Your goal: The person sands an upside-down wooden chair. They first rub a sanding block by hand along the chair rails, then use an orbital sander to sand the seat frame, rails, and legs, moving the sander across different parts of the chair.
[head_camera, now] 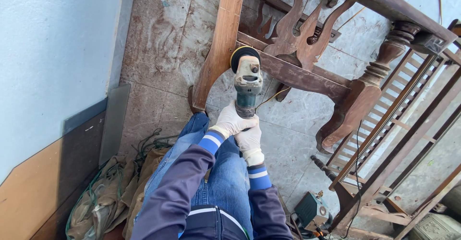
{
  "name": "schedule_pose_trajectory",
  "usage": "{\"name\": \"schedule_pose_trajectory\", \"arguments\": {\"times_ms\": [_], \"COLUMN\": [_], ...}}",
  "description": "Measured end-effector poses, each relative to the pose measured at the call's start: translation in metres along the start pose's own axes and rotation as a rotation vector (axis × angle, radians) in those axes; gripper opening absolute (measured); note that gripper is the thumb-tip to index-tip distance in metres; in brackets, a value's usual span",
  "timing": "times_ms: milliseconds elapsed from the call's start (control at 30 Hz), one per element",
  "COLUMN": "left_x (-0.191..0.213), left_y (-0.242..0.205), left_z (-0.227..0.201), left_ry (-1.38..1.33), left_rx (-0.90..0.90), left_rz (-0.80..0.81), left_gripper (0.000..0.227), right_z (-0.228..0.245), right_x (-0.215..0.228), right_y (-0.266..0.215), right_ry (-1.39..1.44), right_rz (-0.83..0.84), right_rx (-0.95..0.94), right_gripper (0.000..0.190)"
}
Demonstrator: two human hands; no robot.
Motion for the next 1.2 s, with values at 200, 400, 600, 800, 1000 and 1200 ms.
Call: {"name": "schedule_pose_trajectory", "arguments": {"times_ms": [200, 400, 600, 800, 1000, 1200], "left_x": [-0.039, -0.073, -0.069, -0.04, -0.009, -0.016], "left_y": [0.006, 0.003, 0.006, 0.015, 0.014, 0.02], "left_z": [-0.014, -0.03, -0.04, -0.024, -0.024, -0.052], "left_ry": [0.216, 0.307, 0.291, 0.281, -0.095, -0.039], "left_rx": [-0.008, -0.057, -0.084, -0.025, -0.094, -0.112], "left_rz": [0.106, 0.258, 0.246, 0.08, 0.001, 0.024], "left_gripper": [0.087, 0.091, 0.08, 0.084, 0.076, 0.078], "right_z": [-0.024, -0.031, -0.031, -0.003, 0.029, 0.02], "right_x": [0.034, 0.056, 0.056, 0.033, 0.014, 0.025], "right_y": [-0.003, -0.012, -0.002, 0.012, 0.021, 0.033], "right_ry": [0.009, 0.237, 0.221, 0.088, -0.022, -0.018], "right_rz": [-0.064, -0.098, -0.096, -0.019, 0.042, 0.017], "right_rx": [0.008, 0.055, 0.05, 0.024, 0.021, 0.021], "right_gripper": [0.059, 0.06, 0.059, 0.059, 0.064, 0.064]}}
Point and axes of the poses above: each hand's wrist, its own y-axis towards the middle knuckle, its own x-axis out of the back of the hand, z = x × y, the point moved 7 cm from there along y, towards the middle knuckle, and after that the axes turned 3 degrees about -x, right-handed, at the moved point
